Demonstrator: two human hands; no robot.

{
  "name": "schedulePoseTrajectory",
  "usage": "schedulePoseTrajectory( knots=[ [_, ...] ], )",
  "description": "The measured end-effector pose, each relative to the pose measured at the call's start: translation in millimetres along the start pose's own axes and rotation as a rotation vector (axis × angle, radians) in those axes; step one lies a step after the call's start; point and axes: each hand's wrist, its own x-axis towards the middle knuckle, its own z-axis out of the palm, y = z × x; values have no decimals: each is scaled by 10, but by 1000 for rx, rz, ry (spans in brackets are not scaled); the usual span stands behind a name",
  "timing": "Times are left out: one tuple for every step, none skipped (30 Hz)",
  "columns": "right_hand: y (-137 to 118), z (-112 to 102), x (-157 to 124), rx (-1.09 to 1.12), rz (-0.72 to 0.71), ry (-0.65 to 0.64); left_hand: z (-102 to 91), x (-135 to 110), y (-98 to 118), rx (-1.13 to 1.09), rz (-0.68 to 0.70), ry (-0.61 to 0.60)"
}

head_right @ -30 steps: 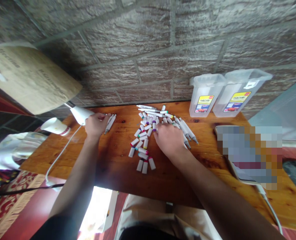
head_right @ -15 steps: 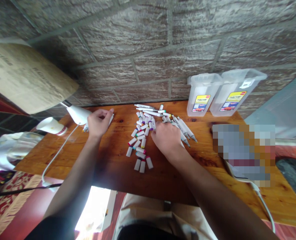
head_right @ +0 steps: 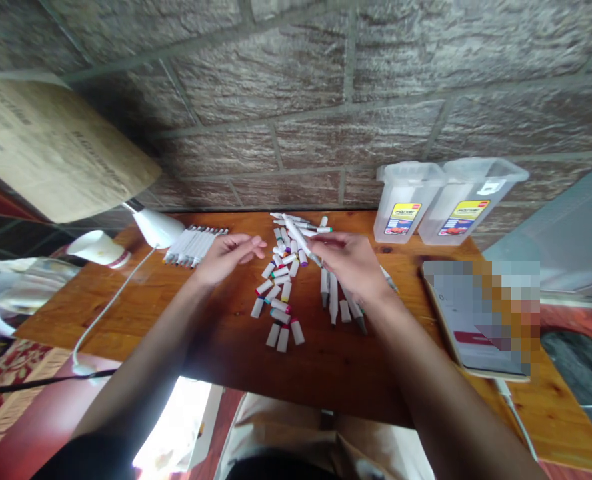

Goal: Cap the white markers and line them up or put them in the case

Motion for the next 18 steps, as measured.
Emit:
schedulePoseTrajectory(
  knots=[
    [11, 56, -20, 70, 9, -27, 40, -18, 21, -54, -17, -71],
    [25, 114, -42, 118, 14, -57, 76, -35, 37, -102, -26, -131],
    [42, 171, -65, 150, 21, -88, 109, -49, 48, -144, -28, -178],
    [59, 221, -87, 170, 30, -117, 135, -60, 55, -182, -27, -216],
    [77, 264, -107, 184, 41, -146, 156, -69, 58, -219, -26, -238],
    [94, 297, -124, 195, 48, -174, 172, -74, 58, -253, -29, -251],
    [110, 322, -138, 206, 51, -196, 183, -77, 56, -284, -34, -255],
    [122, 340, -149, 215, 50, -215, 190, -77, 51, -312, -40, -251],
    [131, 351, -157, 223, 45, -227, 195, -77, 45, -339, -48, -241],
    [136, 357, -162, 228, 41, -233, 198, -75, 38, -363, -56, -229],
    [138, 360, -166, 228, 38, -239, 201, -73, 30, -387, -61, -217],
    [137, 360, -168, 227, 37, -241, 203, -71, 23, -407, -64, -209],
    [137, 358, -169, 224, 35, -244, 204, -68, 17, -422, -66, -206],
    [137, 355, -169, 220, 31, -246, 204, -66, 11, -433, -67, -204],
    [138, 350, -168, 214, 25, -247, 202, -63, 7, -440, -67, -204],
    [142, 345, -166, 204, 19, -247, 197, -59, 4, -445, -68, -205],
    [147, 341, -164, 191, 14, -249, 190, -54, 1, -449, -69, -202],
    [153, 337, -161, 179, 12, -250, 180, -48, -2, -449, -71, -196]
  ],
)
